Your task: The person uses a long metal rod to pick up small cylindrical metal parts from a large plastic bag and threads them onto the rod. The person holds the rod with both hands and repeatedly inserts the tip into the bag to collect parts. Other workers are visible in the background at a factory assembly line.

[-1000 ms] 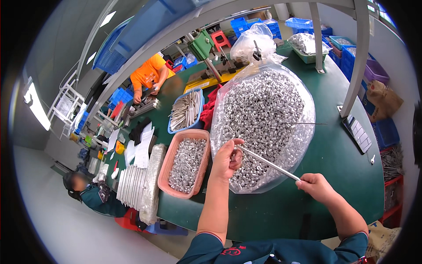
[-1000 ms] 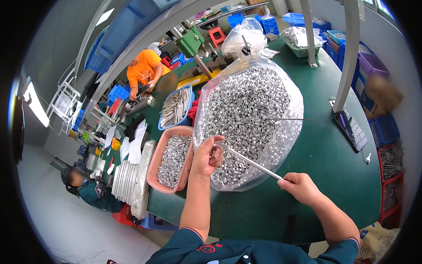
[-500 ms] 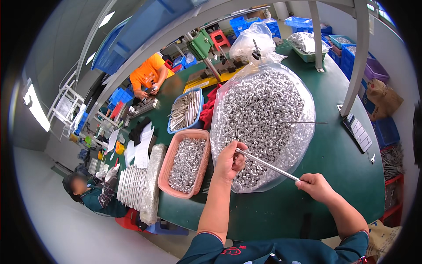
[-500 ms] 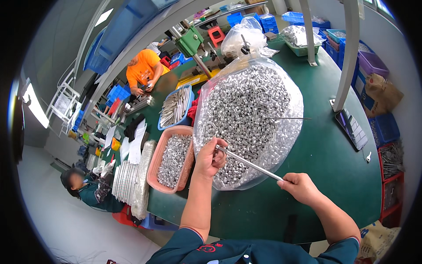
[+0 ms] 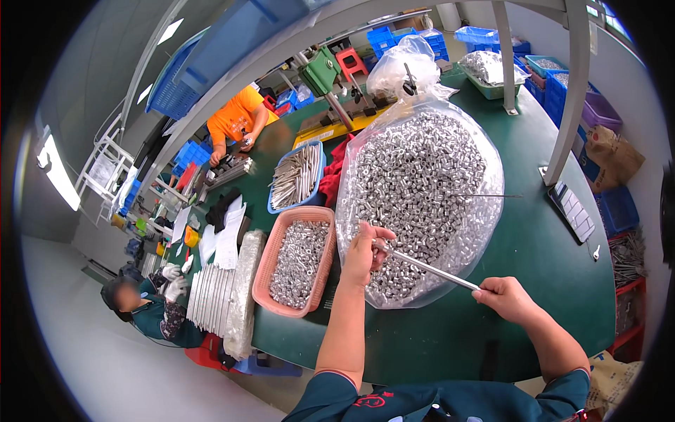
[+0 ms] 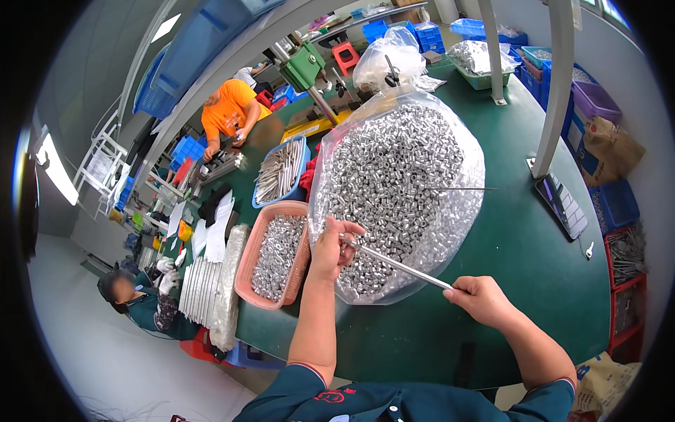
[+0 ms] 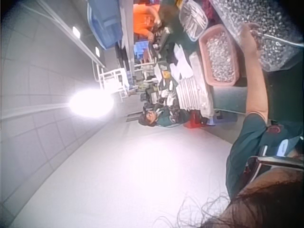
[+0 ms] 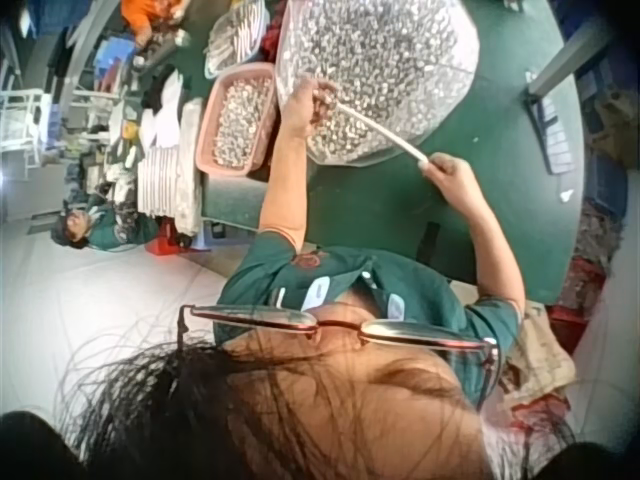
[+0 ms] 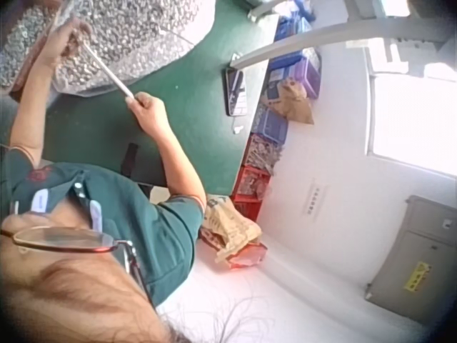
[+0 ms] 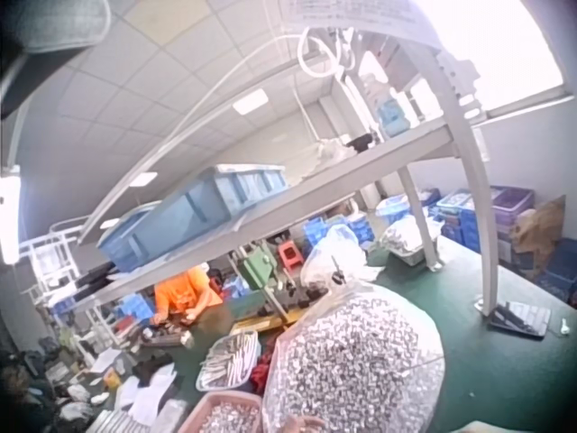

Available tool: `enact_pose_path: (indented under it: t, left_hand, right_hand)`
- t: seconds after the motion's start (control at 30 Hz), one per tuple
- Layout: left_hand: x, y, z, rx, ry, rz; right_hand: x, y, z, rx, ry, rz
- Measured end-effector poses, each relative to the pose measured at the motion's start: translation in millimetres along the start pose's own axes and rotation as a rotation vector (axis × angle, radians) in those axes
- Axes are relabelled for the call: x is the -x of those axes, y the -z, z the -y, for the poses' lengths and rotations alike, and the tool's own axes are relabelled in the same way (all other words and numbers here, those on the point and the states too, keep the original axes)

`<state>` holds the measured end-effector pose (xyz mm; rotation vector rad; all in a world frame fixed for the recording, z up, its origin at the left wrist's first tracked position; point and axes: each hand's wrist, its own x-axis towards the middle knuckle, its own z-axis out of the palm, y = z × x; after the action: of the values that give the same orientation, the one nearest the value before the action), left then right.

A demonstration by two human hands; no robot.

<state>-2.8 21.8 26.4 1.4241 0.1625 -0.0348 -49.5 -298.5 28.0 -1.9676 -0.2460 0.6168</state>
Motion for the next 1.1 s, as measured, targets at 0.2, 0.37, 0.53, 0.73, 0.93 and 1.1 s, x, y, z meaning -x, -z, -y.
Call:
enact_pose_path:
  t: [0.2,0.37,0.53,0.73,0.93,1.1]
  left_hand:
    - [0.3,2.0,2.4,-0.038,0.035,0.101]
    - [-0.3,-2.5,5.6,0.033,0.014,0.075]
    - [0.2,-6.6,5.0,0.19,-0.014,0.114]
    - [0.1,-9.0,2.3,0.47,0.02,0.19]
    - [-4.8,-10.6,22.1,0.54,-0.061,0.069]
    - [2.9,-41.4,30.1,0.503,-0.041,-0.018]
  right_hand:
    - [-1.5,-1.7,-5.1,0.035,0.021,-0.021]
    - [-1.0,-10.3,-4.3,-0.012,-0.02,-0.014]
    - [-1.6,-6.6,-4.8,-0.136,-0.077,0.07]
    - [-2.9,-4.8,-7.9,-0.292,-0.131,0.152]
    - [-1.7,-15.0,-9.2,-0.08,-0.001,-0.053]
    - [-4.6,-17.9,-17.1,-0.203,-0.039,0.016]
